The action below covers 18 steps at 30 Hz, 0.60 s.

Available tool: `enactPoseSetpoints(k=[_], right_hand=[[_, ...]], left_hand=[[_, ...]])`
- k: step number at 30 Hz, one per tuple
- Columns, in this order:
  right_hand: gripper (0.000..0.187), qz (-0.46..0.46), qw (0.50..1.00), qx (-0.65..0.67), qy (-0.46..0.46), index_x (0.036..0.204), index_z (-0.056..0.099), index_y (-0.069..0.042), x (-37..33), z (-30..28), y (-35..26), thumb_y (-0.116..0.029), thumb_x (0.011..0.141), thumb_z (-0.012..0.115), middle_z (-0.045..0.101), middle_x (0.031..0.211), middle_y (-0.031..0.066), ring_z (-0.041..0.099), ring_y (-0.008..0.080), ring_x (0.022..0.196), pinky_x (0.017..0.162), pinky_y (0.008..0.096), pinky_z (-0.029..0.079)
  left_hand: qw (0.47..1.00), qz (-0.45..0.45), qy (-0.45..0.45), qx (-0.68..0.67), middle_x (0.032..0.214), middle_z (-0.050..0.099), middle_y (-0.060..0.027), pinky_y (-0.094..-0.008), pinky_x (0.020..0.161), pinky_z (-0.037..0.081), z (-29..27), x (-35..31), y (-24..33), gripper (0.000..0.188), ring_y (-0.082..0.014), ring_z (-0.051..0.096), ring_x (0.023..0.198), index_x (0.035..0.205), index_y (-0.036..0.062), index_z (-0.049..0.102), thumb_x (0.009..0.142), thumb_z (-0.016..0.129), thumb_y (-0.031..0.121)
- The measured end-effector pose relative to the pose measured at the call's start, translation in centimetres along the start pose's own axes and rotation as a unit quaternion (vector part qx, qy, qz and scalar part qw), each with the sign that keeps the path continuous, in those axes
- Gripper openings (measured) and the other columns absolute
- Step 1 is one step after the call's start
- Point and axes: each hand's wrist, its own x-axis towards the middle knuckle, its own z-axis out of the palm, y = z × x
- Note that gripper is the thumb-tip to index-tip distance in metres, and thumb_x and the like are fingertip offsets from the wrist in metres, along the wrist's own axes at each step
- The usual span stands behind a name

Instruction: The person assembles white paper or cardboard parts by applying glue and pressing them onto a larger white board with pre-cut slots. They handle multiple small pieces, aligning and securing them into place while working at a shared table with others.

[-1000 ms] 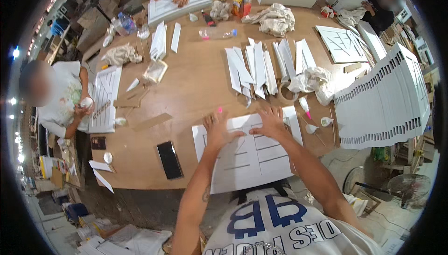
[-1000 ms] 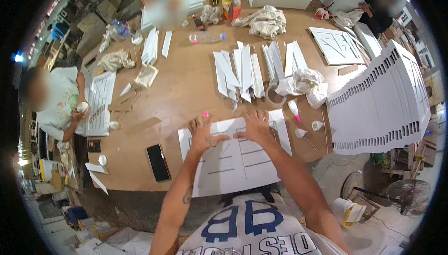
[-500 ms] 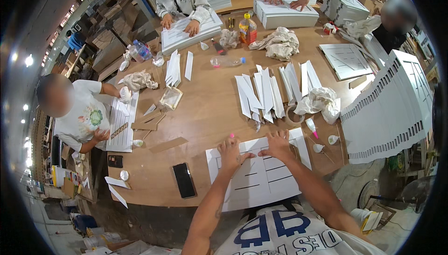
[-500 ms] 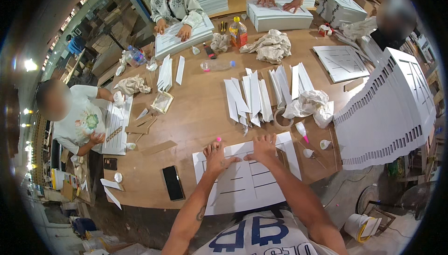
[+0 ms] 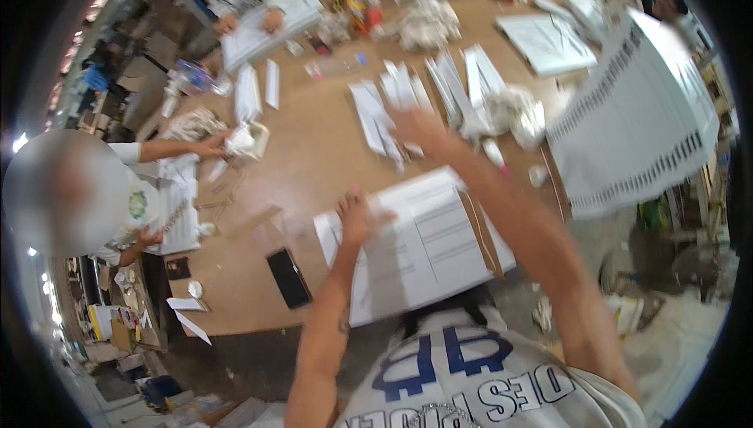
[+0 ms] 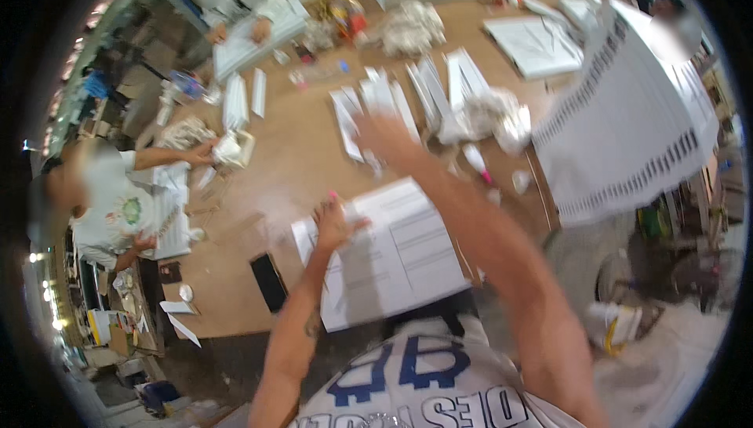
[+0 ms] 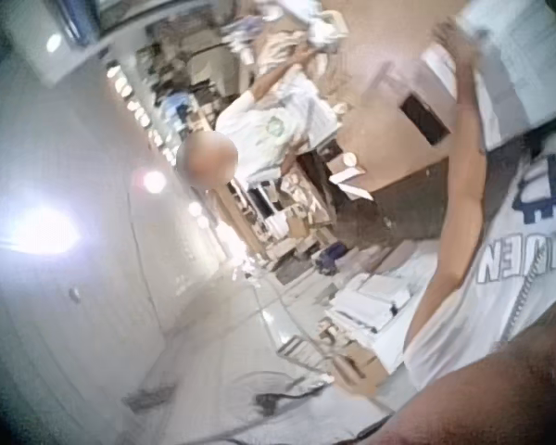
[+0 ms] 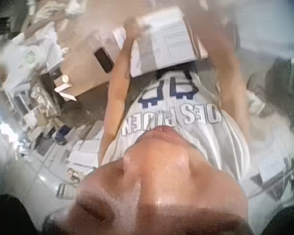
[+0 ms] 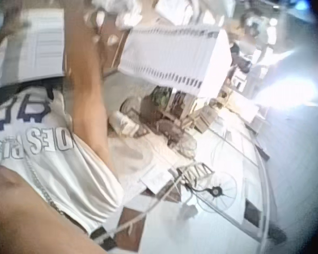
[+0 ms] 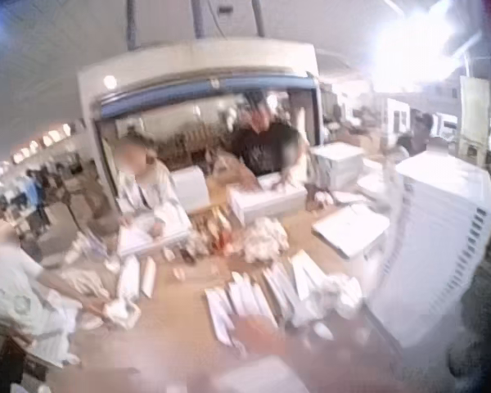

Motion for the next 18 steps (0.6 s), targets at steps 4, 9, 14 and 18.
enactPoseSetpoints(k=[4,9,14,18], right_hand=[[0.026,-0.100,0.972,-0.028,0.213,0.095,0.065,-0.002,6.4,-12.6,-2.9,-0.027,0.086,0.063,0.068,0.089,0.0208,0.067,0.0353,0.083,0.065,0.0484,0.054],[0.021,-0.146,0.961,-0.045,0.229,0.086,0.063,-0.002,5.2,-15.7,-2.8,-0.023,0.088,0.060,0.064,0.078,0.0190,0.063,0.0326,0.070,0.060,0.0458,0.051],[0.023,-0.083,0.976,-0.006,0.202,0.078,0.061,-0.002,-2.4,-15.5,2.3,-0.020,0.091,0.057,0.060,0.067,0.0173,0.058,0.0300,0.058,0.055,0.0431,0.048],[0.034,0.129,0.982,0.128,0.049,0.086,0.061,0.002,-17.3,-11.1,7.7,-0.029,0.098,0.057,0.057,0.065,0.0094,0.053,0.0168,0.058,0.059,0.0351,0.045]], left_hand=[[0.998,0.020,-0.048,-0.039,0.129,0.054,-0.0258,-0.0554,0.108,0.027,-2.3,1.8,2.6,0.099,-0.0436,0.043,0.124,0.126,-0.0013,0.053,0.061,0.078,0.070],[0.998,0.042,-0.022,-0.041,0.125,0.055,-0.0190,-0.0523,0.105,0.032,-4.1,0.9,2.8,0.083,-0.0388,0.047,0.121,0.119,0.0052,0.058,0.064,0.081,0.063],[0.998,0.061,0.010,0.001,0.128,0.050,-0.0228,-0.0538,0.107,0.029,-5.4,-0.5,6.0,0.080,-0.0431,0.042,0.122,0.128,0.0015,0.053,0.075,0.077,0.056],[0.991,0.061,0.097,-0.065,0.114,0.059,-0.0188,-0.0499,0.093,0.042,-2.2,-5.4,12.5,0.051,-0.0375,0.054,0.108,0.118,0.0007,0.059,0.085,0.073,0.036]])
